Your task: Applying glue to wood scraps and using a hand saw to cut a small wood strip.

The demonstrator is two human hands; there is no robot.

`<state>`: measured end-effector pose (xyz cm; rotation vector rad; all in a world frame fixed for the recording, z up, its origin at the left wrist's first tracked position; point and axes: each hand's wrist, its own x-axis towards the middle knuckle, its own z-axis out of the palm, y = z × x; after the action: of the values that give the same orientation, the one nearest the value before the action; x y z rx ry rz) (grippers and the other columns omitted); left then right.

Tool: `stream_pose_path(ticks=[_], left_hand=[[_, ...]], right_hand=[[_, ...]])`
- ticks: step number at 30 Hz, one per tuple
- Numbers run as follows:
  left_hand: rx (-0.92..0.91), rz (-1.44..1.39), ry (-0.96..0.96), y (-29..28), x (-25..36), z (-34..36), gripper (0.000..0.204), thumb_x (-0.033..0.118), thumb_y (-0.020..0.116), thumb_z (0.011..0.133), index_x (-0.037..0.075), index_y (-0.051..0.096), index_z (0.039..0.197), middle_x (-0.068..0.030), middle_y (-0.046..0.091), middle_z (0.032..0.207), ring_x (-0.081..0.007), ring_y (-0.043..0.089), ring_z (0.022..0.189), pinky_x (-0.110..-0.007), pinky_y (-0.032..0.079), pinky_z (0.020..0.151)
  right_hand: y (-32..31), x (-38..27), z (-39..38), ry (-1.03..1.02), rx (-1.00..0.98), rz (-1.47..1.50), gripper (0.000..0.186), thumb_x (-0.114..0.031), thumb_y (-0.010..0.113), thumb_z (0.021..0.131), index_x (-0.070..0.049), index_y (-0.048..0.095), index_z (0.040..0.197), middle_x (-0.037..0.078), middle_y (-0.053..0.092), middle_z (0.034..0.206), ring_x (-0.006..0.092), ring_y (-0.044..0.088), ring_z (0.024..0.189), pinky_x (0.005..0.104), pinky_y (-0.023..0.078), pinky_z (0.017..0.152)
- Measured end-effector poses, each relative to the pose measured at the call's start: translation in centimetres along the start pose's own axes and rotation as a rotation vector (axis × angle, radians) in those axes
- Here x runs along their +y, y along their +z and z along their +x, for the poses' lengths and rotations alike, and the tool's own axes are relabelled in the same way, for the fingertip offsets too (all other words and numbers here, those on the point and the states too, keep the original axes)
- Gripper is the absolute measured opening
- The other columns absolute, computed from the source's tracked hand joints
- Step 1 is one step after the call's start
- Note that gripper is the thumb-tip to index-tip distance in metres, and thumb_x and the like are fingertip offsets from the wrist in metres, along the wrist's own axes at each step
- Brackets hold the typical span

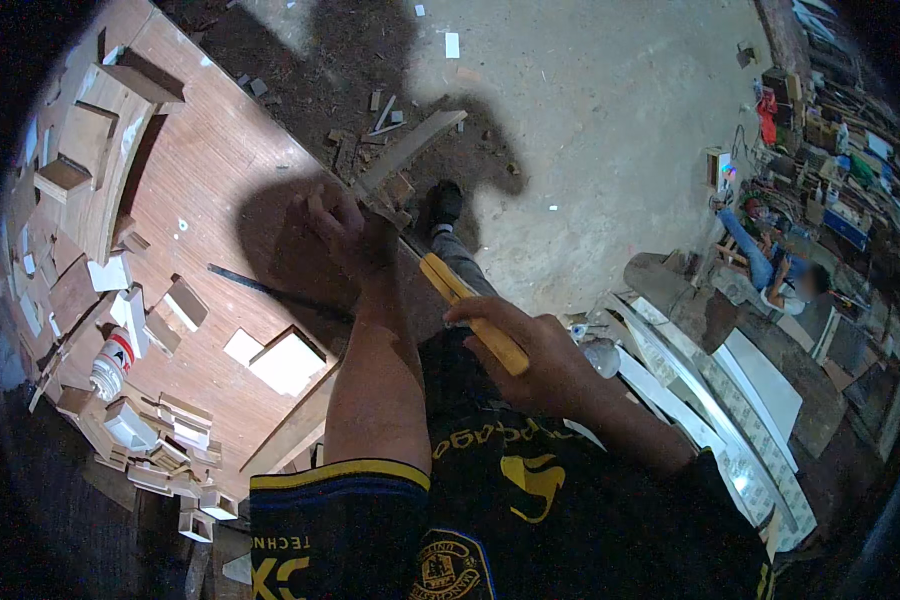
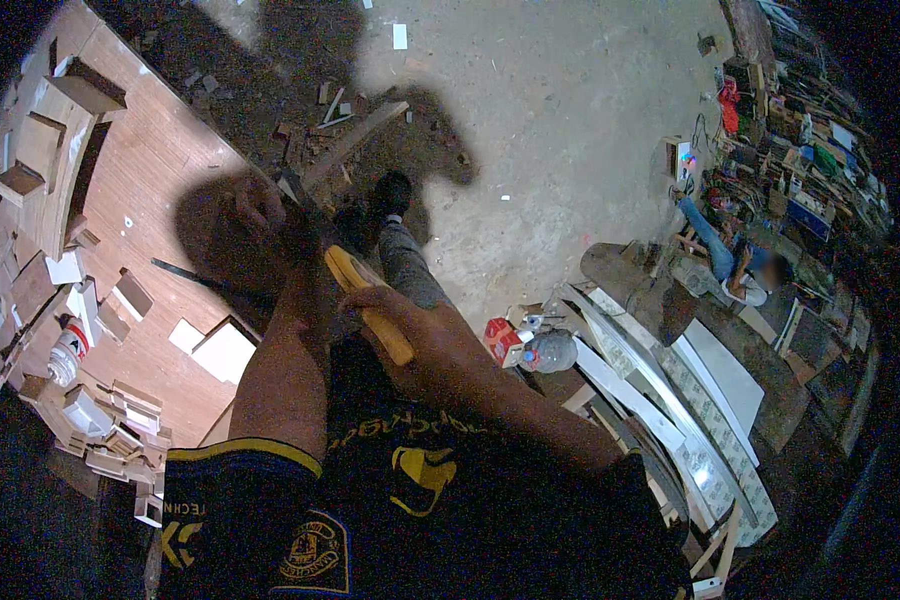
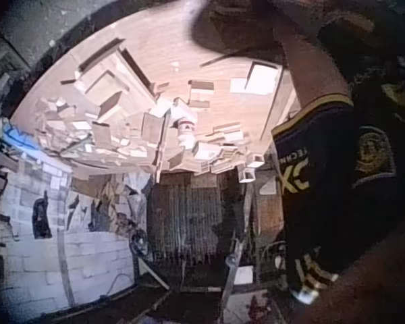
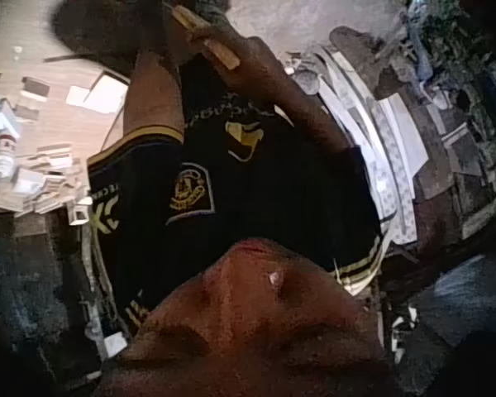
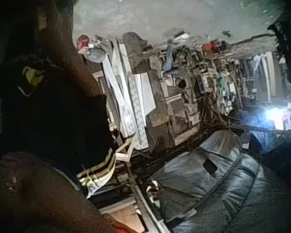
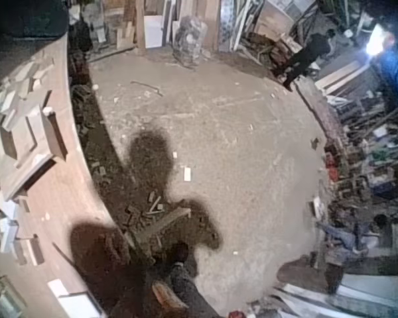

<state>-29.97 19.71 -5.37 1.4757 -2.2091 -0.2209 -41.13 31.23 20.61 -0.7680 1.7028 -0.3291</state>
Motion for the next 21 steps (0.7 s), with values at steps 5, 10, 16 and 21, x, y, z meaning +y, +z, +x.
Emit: stream_pose_path(ticks=[5,10,16,21], left_hand=[[-0.292,-0.178,-0.393,-2.2,1.8,2.8,0.054,0.047,0.064,0.089,-0.003,0.063,0.108,-0.0221,0.044,0.129,-0.0453,0.042,0.125,-0.058,0.036,0.108],[-0.009,-0.128,-0.151,1.4,-1.3,-1.8,0.055,0.048,0.061,0.091,-0.004,0.063,0.109,-0.0236,0.043,0.13,-0.0467,0.042,0.125,-0.059,0.036,0.108],[0.122,-0.006,0.021,1.2,-0.3,-0.3,0.052,0.049,0.058,0.093,-0.003,0.063,0.101,-0.0245,0.044,0.128,-0.0469,0.042,0.126,-0.06,0.037,0.107],[0.038,-0.001,-0.031,1.7,-2.3,-2.0,0.053,0.048,0.054,0.095,-0.004,0.063,0.106,-0.0246,0.044,0.127,-0.0474,0.041,0.126,-0.059,0.036,0.108]], right_hand=[[-1.4,-0.9,-1.5,0.119,-0.065,0.017,0.036,-0.004,0.061,0.092,-0.013,0.051,0.125,0.014,0.068,0.111,0.0279,0.072,0.092,0.0377,0.06,0.076],[-1.6,-1.6,-2.7,0.009,-0.065,0.008,0.037,-0.003,0.062,0.091,-0.01,0.05,0.125,0.015,0.067,0.114,0.0286,0.071,0.096,0.039,0.06,0.081],[-2.5,-3.2,-2.8,0.003,-0.103,0.042,0.037,-0.002,0.062,0.091,-0.008,0.05,0.125,0.015,0.066,0.116,0.0302,0.07,0.099,0.0402,0.06,0.083],[-2.9,-2.3,-3.1,0.036,-0.172,0.041,0.035,-0.003,0.063,0.091,-0.008,0.051,0.123,0.015,0.065,0.116,0.0296,0.069,0.103,0.0412,0.058,0.088]])
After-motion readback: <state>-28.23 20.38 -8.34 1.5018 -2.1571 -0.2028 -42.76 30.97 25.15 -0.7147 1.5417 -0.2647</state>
